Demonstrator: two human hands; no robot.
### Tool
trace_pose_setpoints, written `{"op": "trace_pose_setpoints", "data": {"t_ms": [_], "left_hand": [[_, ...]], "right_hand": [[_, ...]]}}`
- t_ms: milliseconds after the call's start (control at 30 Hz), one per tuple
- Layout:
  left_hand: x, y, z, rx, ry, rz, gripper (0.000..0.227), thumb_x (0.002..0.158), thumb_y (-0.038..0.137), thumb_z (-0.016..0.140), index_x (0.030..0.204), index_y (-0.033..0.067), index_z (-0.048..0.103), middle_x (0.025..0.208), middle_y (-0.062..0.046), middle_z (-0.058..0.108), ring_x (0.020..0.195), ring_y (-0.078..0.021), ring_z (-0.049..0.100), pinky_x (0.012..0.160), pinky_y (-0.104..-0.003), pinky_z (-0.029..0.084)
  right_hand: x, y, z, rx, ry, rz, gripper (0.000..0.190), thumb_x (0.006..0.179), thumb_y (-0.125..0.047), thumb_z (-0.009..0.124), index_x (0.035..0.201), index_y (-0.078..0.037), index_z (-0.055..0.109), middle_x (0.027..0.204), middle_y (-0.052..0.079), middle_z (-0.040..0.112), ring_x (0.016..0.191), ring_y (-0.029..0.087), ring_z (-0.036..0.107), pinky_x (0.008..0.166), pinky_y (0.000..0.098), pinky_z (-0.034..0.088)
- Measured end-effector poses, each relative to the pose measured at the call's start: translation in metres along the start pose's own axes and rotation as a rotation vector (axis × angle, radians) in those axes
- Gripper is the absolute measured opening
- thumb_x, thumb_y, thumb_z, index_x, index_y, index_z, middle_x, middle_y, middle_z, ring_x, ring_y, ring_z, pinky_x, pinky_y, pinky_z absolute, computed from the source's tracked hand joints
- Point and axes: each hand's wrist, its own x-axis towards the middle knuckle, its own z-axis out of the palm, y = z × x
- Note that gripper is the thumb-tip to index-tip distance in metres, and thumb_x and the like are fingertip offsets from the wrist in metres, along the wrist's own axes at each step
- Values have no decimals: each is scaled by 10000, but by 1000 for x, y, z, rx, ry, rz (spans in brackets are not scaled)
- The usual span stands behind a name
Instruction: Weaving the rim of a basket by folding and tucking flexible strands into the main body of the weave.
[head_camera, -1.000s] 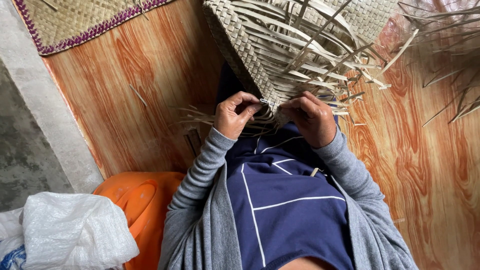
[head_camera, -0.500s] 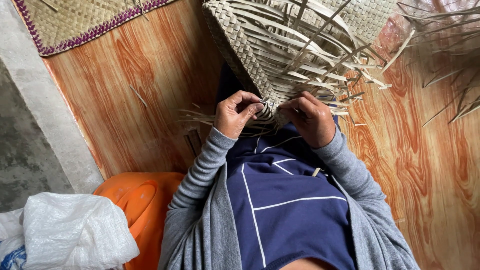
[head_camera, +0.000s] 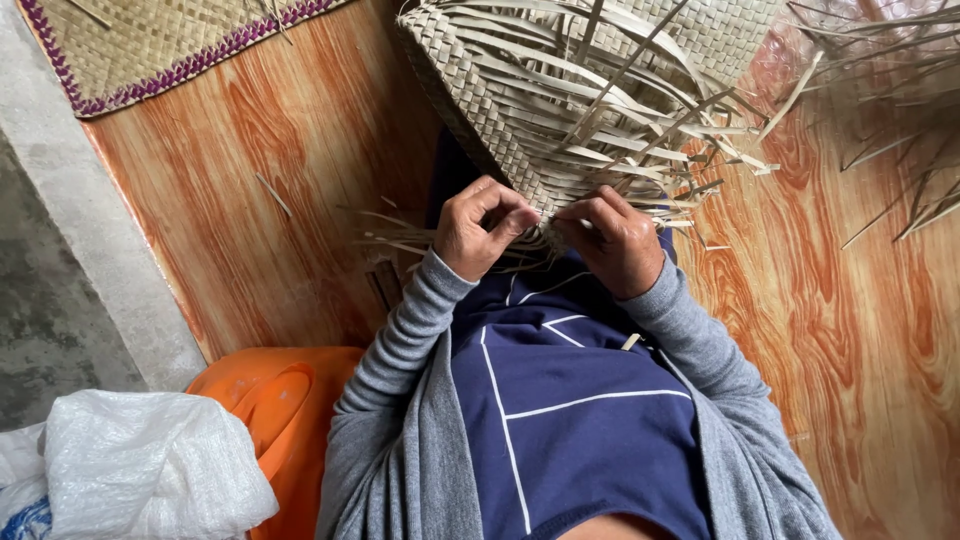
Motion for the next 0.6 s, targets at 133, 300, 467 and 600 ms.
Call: {"op": "trace_pose_setpoints", "data": {"t_ms": [133,300,467,600], "left_hand": [[-3,-12,8,-95,78,-172,152,866,150,835,922,81,712,739,-36,687,603,-103,690,563,-230,559],[3,-10,0,-28,27,-285,437,832,352,887,1025,53,634,848,-146,713,750,-220,723,663,-362,582],[6,-24,-5,-149,-111,-263,231,896,270,824,821,76,722,661,-16,695,667,-43,598,616,-224,511],[11,-18,-14,-142,-137,-285,260,882,243,837,767,42,718,627,-50,697,639,-61,570,580,-233,491]], "right_hand": [[2,-3,-3,-17,-15,-1,62,953,-59,770,1002,-74,734,807,117,619,672,348,662,583,403,542],[3,-2,-5,-88,-20,-43,80,952,-54,770,1013,-83,728,834,117,623,685,366,671,586,424,550],[0,1,-3,-119,-60,-26,78,964,-93,749,1036,-119,732,872,96,638,637,364,666,566,430,554],[5,-13,-13,-218,-125,-32,97,984,-108,684,1073,-124,719,897,114,632,622,414,657,532,492,538]]}}
